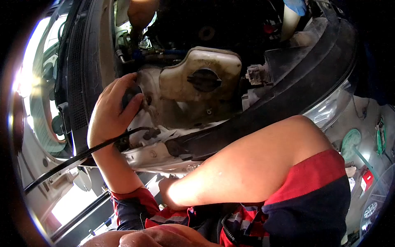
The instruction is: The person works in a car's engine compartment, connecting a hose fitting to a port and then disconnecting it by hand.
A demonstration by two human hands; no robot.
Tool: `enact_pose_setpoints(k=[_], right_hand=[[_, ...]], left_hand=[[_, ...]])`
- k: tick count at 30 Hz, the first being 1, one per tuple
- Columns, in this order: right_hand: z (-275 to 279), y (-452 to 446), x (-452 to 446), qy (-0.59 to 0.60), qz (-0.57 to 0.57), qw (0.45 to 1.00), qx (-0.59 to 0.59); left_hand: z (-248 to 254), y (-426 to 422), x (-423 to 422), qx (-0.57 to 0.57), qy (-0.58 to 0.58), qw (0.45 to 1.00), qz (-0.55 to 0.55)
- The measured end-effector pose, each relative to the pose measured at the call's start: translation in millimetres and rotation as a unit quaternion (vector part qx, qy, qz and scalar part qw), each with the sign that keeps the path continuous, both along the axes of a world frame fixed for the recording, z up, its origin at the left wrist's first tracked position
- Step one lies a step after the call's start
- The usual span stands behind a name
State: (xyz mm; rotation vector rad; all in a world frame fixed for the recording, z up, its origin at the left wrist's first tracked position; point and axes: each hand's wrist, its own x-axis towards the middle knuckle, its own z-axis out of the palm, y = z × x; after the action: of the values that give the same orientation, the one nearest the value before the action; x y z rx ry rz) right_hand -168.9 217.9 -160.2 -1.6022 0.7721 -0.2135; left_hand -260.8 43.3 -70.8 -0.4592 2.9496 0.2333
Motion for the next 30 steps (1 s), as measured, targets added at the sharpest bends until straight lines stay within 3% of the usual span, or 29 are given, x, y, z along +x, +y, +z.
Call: enact_pose_setpoints(k=[8,10,12,15,17,19,21,24,26,28,30], right_hand=[[-1,1,0,0.019,0.037,0.997,-0.065],[13,-5,-20,0.028,0.122,0.977,-0.174],[26,-13,-37,0.047,0.279,0.882,-0.377],[26,-12,-37,0.067,0.271,0.883,-0.378],[9,-5,-11,0.071,0.174,0.946,-0.265],[9,-6,-8,0.086,0.157,0.95,-0.255],[12,-8,-5,0.111,0.223,0.904,-0.347],[10,-8,-3,0.104,0.2,0.928,-0.298],[-4,-3,15,0.086,0.094,0.982,-0.136],[-2,-1,8,0.063,0.024,0.997,-0.023],[-3,0,2,0.049,0.003,0.999,0.017]], left_hand=[[-2,0,-1,-0.004,0.004,1.0,-0.014],[-4,-2,1,-0.002,0.008,1.0,-0.018],[-5,-3,3,-0.004,0.013,1.0,-0.023],[-5,-2,3,-0.005,0.008,1.0,-0.014],[-6,-4,3,-0.01,0.013,1.0,-0.023],[-6,-4,3,-0.013,0.017,0.999,-0.03],[-6,-4,3,-0.012,0.019,0.999,-0.034],[0,-2,1,-0.01,-0.029,0.999,-0.014],[1,-2,0,-0.009,-0.034,0.999,-0.009],[1,-1,0,-0.01,-0.038,0.999,-0.002],[0,-1,1,-0.013,-0.039,0.999,0.004]])
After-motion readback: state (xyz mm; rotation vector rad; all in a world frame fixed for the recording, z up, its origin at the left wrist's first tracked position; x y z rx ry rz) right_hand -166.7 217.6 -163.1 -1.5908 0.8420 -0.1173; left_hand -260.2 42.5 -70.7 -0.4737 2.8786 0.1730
